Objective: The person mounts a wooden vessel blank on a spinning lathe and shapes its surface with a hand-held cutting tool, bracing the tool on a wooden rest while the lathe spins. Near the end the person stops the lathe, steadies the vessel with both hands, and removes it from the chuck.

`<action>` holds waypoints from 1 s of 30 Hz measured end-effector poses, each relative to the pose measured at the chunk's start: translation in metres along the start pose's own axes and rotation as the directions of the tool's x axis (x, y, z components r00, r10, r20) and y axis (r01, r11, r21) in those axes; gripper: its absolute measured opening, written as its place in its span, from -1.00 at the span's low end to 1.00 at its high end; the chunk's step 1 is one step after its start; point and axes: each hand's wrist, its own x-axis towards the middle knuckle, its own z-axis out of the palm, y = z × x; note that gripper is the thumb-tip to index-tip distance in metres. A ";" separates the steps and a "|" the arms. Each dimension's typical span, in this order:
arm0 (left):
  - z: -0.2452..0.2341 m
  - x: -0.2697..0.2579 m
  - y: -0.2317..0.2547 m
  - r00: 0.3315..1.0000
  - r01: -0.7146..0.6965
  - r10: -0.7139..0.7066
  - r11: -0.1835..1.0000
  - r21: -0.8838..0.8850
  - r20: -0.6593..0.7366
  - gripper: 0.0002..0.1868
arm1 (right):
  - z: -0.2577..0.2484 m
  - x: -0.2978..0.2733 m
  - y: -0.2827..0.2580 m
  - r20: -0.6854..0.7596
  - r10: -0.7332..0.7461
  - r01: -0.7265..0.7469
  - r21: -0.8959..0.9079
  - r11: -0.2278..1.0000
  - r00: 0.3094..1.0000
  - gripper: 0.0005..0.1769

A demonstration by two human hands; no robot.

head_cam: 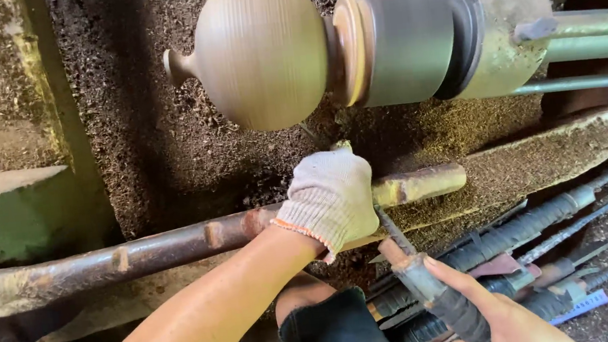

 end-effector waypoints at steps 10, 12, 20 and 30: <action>-0.006 -0.002 0.001 0.999 -0.051 0.050 0.997 0.066 0.009 -0.66 | 0.035 0.001 0.011 -0.084 0.147 -0.140 0.085 0.987 0.986 0.21; -0.007 -0.002 0.001 0.998 -0.064 0.063 0.996 0.059 0.017 -0.65 | 0.036 0.010 -0.017 -0.116 0.077 -0.070 0.062 0.996 0.990 0.21; -0.009 -0.005 0.002 0.995 -0.099 0.100 0.993 0.056 -0.001 -0.62 | 0.065 0.011 -0.009 -0.195 0.103 -0.071 0.163 0.984 0.975 0.21; -0.015 -0.008 0.005 0.994 -0.110 0.110 0.992 0.070 -0.003 -0.56 | 0.077 0.016 -0.007 -0.262 0.043 -0.022 0.082 0.996 0.964 0.21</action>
